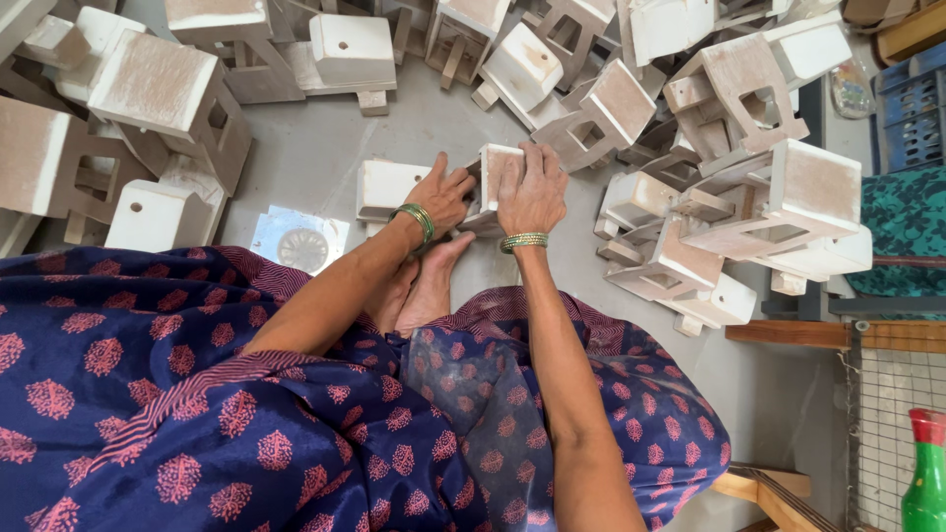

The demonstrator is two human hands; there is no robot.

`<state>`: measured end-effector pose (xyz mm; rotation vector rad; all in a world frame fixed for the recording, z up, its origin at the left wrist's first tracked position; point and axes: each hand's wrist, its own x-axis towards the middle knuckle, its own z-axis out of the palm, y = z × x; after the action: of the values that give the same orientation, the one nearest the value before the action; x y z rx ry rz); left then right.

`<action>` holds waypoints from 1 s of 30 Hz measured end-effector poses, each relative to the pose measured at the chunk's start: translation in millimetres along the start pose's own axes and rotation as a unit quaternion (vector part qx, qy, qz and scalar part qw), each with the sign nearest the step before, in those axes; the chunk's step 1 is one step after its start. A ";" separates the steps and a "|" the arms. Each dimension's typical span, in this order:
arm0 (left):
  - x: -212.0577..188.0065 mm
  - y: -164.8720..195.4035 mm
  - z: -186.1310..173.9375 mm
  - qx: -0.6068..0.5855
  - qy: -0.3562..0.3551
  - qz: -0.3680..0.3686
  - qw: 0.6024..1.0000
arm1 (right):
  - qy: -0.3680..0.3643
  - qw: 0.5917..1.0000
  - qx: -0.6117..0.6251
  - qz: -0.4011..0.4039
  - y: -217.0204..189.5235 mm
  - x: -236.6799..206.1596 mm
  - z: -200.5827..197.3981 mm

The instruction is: The person sits on the floor among many small unfinished wooden stool parts and wipes each piece with a cloth, turning pieces over to wipe different sides, then sets the wiped pieces aside in a pile.

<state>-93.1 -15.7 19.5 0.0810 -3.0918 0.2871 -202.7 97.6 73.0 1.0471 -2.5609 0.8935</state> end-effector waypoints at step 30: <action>-1.2 -2.3 5.0 0.001 -0.018 0.032 0.999 | 0.011 1.000 0.000 -0.014 3.7 0.8 3.7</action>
<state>-91.9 -18.8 14.9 -0.0137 -3.1336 0.2930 -205.8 96.9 68.8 1.0657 -2.5210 0.8941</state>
